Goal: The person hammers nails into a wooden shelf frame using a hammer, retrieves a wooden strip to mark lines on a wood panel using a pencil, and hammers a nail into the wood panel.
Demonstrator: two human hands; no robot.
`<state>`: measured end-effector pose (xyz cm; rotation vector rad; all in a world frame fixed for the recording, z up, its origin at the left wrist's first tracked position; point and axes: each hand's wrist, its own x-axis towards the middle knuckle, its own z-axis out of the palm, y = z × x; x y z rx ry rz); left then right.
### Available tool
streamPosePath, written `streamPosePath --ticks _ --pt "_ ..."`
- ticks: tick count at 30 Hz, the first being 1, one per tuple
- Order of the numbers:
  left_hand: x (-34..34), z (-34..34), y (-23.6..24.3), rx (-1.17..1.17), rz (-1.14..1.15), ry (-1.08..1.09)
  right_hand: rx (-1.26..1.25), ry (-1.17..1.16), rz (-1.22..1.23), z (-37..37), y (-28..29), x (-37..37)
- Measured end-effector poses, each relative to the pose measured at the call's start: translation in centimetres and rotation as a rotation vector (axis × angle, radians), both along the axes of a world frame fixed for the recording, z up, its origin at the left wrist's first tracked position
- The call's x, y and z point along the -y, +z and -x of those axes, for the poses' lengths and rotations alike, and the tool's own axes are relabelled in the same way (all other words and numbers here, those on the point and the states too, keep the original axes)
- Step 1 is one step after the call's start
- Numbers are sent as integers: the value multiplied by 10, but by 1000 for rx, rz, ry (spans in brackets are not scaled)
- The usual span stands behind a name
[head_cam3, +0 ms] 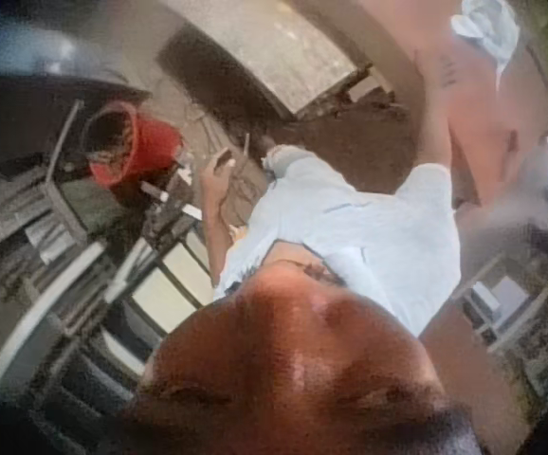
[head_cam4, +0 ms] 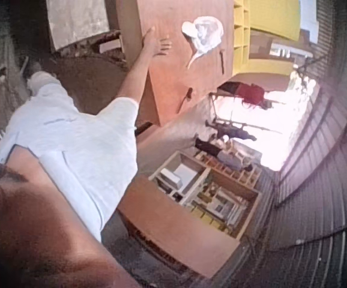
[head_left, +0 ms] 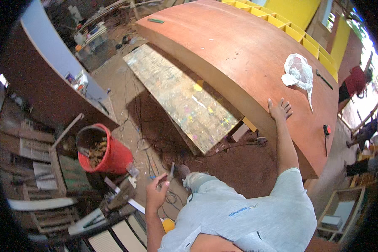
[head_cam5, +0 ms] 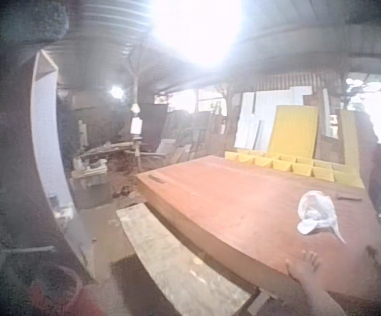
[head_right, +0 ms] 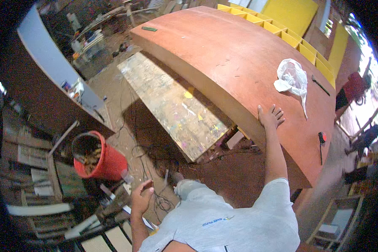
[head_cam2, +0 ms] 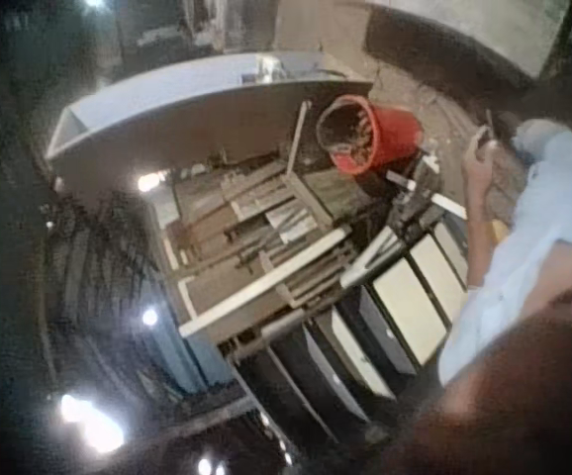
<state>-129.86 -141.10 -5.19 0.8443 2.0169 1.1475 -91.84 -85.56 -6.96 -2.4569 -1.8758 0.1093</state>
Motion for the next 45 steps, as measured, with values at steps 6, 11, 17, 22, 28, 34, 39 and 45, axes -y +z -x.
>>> streamPosePath --ticks 6,11,17,22,28,34,39,45 --pt "-84 151 -24 -60 -24 -191 -57 -211 37 110 29 -17" --pt "-165 267 -20 -39 38 -311 -88 -250 3 205 27 -69" --pt "-260 390 -26 8 61 -436 -89 -314 6 320 25 -130" --pt "-333 486 -39 -40 43 -576 -105 -377 -3 416 28 -175" --pt "-428 629 -38 -74 72 -650 -110 -407 -65 537 16 -235" --pt "-500 780 -10 -201 96 -652 -19 -476 -106 556 -20 -278" --pt "-560 877 -2 -194 19 -648 379 -490 -469 540 -45 -292" --pt "-617 979 -5 -112 58 -538 196 -747 -253 665 -27 -377"
